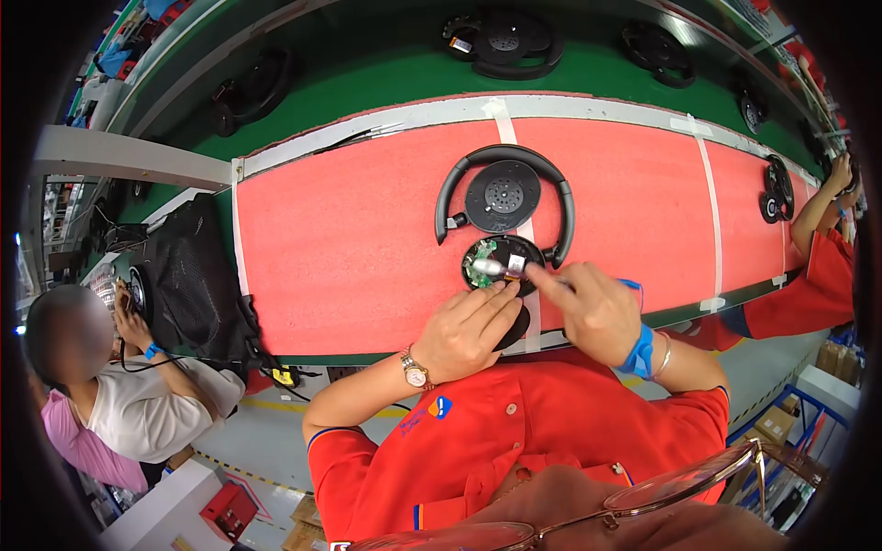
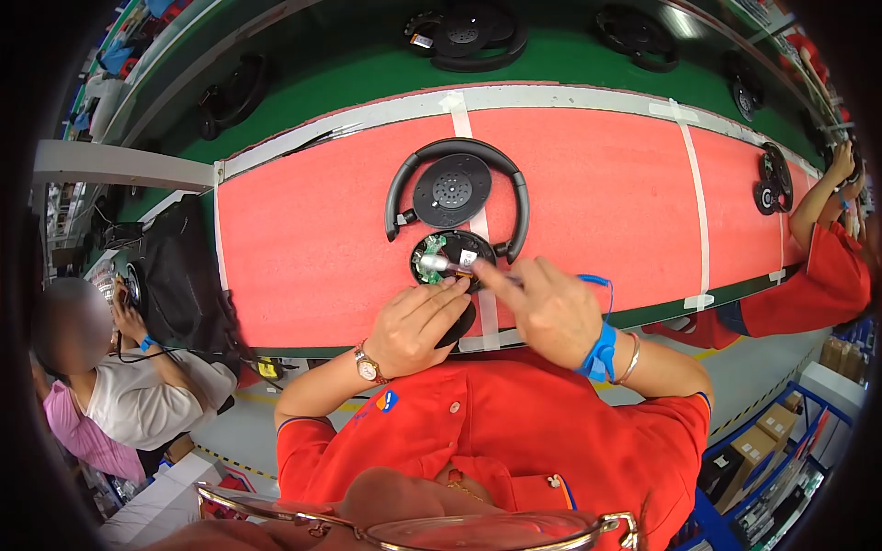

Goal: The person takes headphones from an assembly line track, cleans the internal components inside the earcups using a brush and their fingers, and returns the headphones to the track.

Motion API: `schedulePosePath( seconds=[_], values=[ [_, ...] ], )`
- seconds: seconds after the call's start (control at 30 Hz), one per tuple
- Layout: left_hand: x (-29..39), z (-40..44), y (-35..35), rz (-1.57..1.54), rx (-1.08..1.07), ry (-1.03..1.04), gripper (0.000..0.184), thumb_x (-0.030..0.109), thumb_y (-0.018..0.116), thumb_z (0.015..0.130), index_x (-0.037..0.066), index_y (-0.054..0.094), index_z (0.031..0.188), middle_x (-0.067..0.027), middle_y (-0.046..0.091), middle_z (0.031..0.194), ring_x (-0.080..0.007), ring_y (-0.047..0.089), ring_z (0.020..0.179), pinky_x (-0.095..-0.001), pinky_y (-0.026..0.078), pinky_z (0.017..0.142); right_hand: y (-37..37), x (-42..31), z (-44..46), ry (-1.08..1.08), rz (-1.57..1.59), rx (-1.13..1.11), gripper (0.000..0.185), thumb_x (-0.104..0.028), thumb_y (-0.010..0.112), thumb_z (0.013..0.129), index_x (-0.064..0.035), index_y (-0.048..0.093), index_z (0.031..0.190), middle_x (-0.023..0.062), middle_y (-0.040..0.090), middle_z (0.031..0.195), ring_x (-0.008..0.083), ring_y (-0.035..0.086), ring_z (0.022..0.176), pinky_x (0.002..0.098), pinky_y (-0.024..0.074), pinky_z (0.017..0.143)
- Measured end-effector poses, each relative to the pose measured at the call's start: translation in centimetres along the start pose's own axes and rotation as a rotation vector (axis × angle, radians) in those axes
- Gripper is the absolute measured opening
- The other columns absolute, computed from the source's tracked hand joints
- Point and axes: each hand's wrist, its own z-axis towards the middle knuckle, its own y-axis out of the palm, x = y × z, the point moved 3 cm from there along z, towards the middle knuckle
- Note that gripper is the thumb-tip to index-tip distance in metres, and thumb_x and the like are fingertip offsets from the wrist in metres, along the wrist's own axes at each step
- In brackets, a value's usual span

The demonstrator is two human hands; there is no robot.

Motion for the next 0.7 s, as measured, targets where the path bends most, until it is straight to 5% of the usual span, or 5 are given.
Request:
schedulePosePath(
  seconds=[0.4, 0.57, 0.7],
  values=[
    [0.1, 0.0, -0.1, -0.004, 0.023, 0.004, 0.039, 0.004, 0.071, 0.065, -0.001, 0.065, 0.104, -0.0133, 0.066, 0.114, -0.0248, 0.066, 0.100, -0.0326, 0.053, 0.075, -1.2, 1.5, -1.1, 0.107, -0.050, -0.074, 0.054, 0.006, 0.059, 0.071, -0.0075, 0.062, 0.124, 0.0089, 0.054, 0.082, 0.0257, 0.058, 0.073, 0.0361, 0.0492, 0.059],
    [0.2, 0.1, -0.1, -0.018, 0.015, 0.006, 0.039, 0.004, 0.071, 0.065, -0.001, 0.065, 0.103, -0.0137, 0.067, 0.112, -0.0250, 0.066, 0.099, -0.0333, 0.053, 0.075, -3.1, 4.8, 0.7, 0.347, 0.357, 0.082, 0.037, -0.007, 0.061, 0.089, -0.0025, 0.058, 0.126, 0.0102, 0.061, 0.094, 0.0188, 0.060, 0.083, 0.0295, 0.0497, 0.067],
    [0.3, 0.1, -0.1, -0.001, 0.007, 0.021, 0.041, 0.004, 0.071, 0.064, -0.002, 0.064, 0.104, -0.0148, 0.066, 0.113, -0.0254, 0.066, 0.099, -0.0340, 0.053, 0.075, -0.6, 9.8, 2.6, 0.503, 0.620, 0.103, 0.041, -0.015, 0.064, 0.091, 0.0000, 0.054, 0.128, 0.0092, 0.063, 0.106, 0.0127, 0.058, 0.093, 0.0257, 0.0483, 0.078]
  ],
)
